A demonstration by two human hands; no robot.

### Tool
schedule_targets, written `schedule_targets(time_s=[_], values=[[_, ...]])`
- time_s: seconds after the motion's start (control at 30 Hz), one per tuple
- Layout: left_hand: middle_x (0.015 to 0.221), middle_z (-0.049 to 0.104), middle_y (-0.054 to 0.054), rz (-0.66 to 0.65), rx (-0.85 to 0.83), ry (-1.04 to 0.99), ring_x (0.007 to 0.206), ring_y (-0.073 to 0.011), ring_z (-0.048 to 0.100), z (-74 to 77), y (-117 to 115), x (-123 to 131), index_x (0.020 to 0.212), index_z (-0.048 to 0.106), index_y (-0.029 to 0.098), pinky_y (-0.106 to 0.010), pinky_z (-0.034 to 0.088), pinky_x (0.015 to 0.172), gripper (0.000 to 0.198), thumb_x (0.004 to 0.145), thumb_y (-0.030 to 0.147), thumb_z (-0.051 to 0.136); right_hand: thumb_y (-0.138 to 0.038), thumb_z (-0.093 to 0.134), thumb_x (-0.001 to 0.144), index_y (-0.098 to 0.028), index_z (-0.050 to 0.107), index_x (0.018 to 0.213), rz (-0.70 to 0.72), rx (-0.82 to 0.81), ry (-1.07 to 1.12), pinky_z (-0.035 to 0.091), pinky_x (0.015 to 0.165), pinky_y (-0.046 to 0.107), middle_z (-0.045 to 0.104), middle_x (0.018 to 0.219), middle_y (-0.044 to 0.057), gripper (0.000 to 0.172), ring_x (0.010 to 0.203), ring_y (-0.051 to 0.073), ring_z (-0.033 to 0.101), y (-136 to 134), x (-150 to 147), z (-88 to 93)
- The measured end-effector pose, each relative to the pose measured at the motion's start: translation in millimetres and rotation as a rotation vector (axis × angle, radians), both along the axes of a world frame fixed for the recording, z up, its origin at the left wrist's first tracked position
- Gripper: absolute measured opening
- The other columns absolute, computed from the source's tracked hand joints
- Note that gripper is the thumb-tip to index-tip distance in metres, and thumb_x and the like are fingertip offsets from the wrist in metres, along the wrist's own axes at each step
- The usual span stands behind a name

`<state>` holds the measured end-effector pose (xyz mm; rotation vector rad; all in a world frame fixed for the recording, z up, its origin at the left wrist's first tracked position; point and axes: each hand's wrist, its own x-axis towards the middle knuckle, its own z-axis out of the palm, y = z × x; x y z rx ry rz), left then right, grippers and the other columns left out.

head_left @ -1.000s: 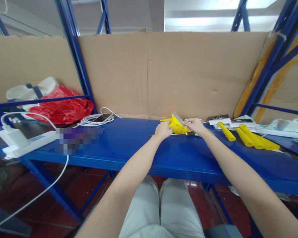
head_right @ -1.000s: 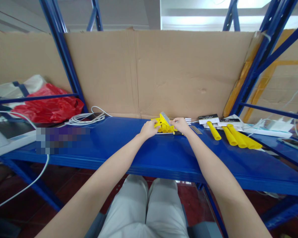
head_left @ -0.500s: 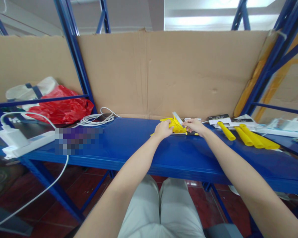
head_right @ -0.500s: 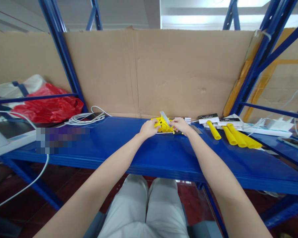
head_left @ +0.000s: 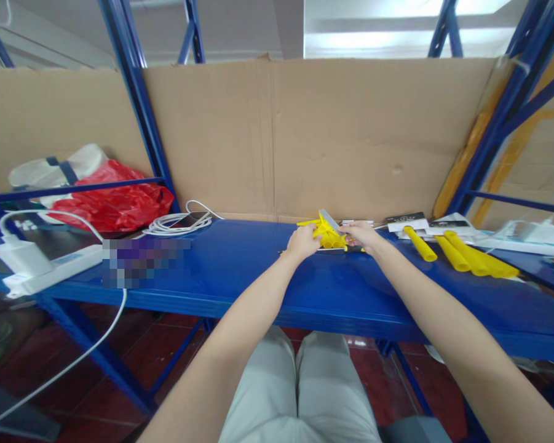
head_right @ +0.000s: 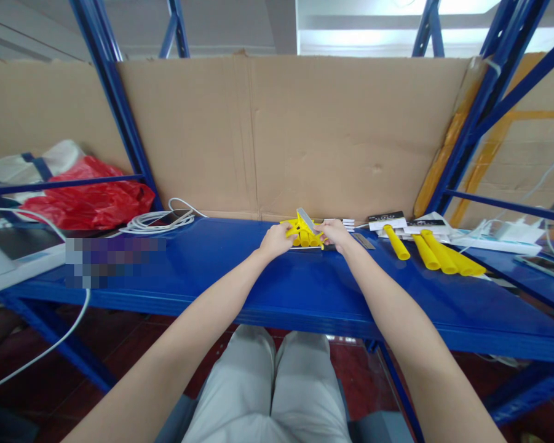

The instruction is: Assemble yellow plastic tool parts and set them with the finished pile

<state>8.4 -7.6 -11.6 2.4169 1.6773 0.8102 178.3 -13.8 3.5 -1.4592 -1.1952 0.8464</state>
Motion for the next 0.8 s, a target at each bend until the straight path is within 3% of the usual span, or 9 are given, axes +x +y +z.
schedule_targets(time_s=[0.37, 0.8], values=[[0.125, 0.069, -0.012, 0.0, -0.001, -0.004, 0.114, -0.0249, 0.066, 0.6, -1.4, -0.8, 0.126, 0.065, 0.019, -0.031, 0.05, 0.098, 0.039, 0.091, 0.032, 0.057, -0.013, 0.074, 0.077, -0.016, 0.051, 0.059, -0.063, 0.005, -0.002, 0.029, 0.034, 0.016, 0.052, 0.05, -0.002, 0.03, 0.039, 0.005, 0.04, 2.3, -4.0, 0.4], [0.126, 0.069, -0.011, -0.022, 0.014, 0.006, 0.117, -0.0249, 0.064, 1.8, -1.3, -2.7, 0.128, 0.064, 0.019, -0.032, 0.049, 0.1, 0.039, 0.092, 0.032, 0.057, -0.02, 0.075, 0.078, -0.016, 0.055, 0.067, -0.007, -0.037, -0.027, 0.03, 0.032, 0.016, 0.056, 0.058, -0.001, 0.023, 0.038, 0.004, 0.043, -1.5, -0.9, 0.2]])
